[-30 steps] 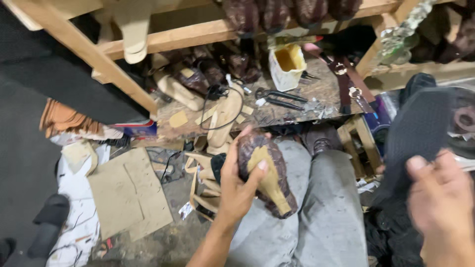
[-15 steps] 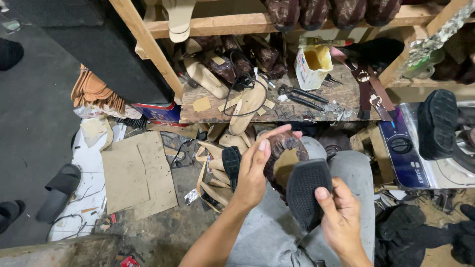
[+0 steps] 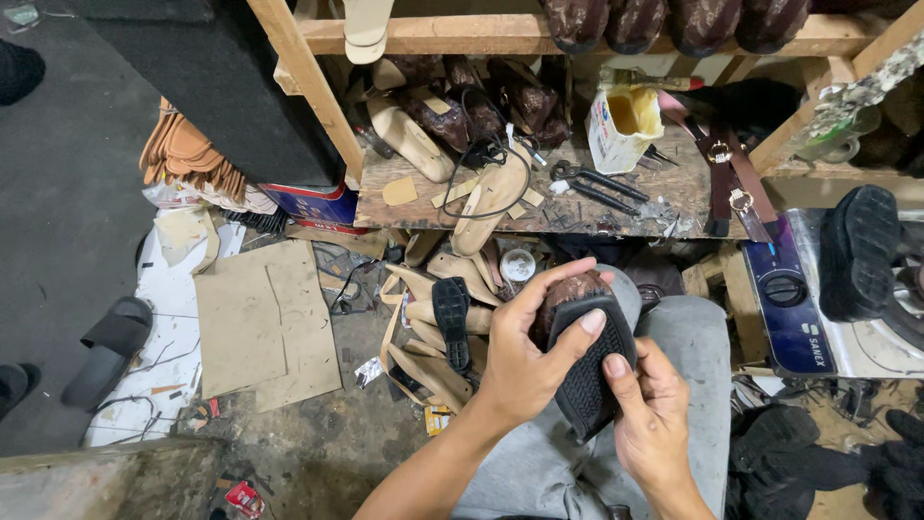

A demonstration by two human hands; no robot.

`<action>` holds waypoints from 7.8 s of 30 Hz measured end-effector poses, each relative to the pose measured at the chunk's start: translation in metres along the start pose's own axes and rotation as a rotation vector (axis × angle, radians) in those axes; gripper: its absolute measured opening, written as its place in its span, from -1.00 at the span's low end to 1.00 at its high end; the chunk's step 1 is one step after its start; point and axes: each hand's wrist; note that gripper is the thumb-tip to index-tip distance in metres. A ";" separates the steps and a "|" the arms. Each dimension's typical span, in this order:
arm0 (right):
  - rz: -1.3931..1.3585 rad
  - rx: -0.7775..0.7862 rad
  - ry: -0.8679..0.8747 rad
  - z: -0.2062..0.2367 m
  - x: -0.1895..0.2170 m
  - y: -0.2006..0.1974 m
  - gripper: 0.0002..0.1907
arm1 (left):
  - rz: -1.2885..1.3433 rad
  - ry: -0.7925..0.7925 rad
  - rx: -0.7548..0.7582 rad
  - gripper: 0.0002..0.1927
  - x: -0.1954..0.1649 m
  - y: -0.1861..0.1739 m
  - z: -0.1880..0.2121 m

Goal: The person sits with a shoe on their lap, inserts a foam insole into the shoe, then takes a black rubber sole, aligns it with the shoe bottom, and presses and hammers the sole onto the shoe with a curved metal tool, working around the edges before holding up the finished shoe.

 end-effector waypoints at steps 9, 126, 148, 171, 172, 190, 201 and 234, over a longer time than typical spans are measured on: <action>-0.005 -0.004 0.001 0.002 0.003 0.000 -0.84 | 0.022 -0.016 -0.003 -0.54 0.000 0.002 0.001; 0.547 -0.403 0.071 0.076 -0.002 -0.092 -0.35 | -0.164 -0.423 0.075 -0.64 0.085 0.043 0.092; 0.954 -0.463 0.152 0.045 0.018 -0.082 -0.32 | -0.371 -0.448 0.121 -0.69 0.104 0.043 0.087; 0.641 -0.067 -0.194 0.081 0.109 -0.060 0.16 | -0.080 -0.062 0.430 -0.29 0.024 0.056 0.046; 0.639 -0.139 -0.270 0.083 0.116 -0.060 0.04 | -0.054 0.041 0.438 -0.30 0.021 0.061 0.038; 0.631 -0.447 -0.300 0.076 0.103 -0.070 -0.69 | -0.195 0.296 0.518 -0.50 0.004 0.082 0.004; 0.927 -0.261 -0.470 0.040 0.087 -0.018 -0.67 | -0.445 0.063 0.467 -0.48 -0.005 0.024 0.012; 1.148 -0.288 -0.209 -0.030 0.035 -0.011 -0.57 | -0.430 -0.120 0.032 -0.59 0.097 -0.030 0.053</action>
Point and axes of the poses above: each hand's wrist, its own z-axis away from the middle knuckle, its own y-axis out of the palm, x = y × z, and after that the axes turned 13 degrees about y, right-handed
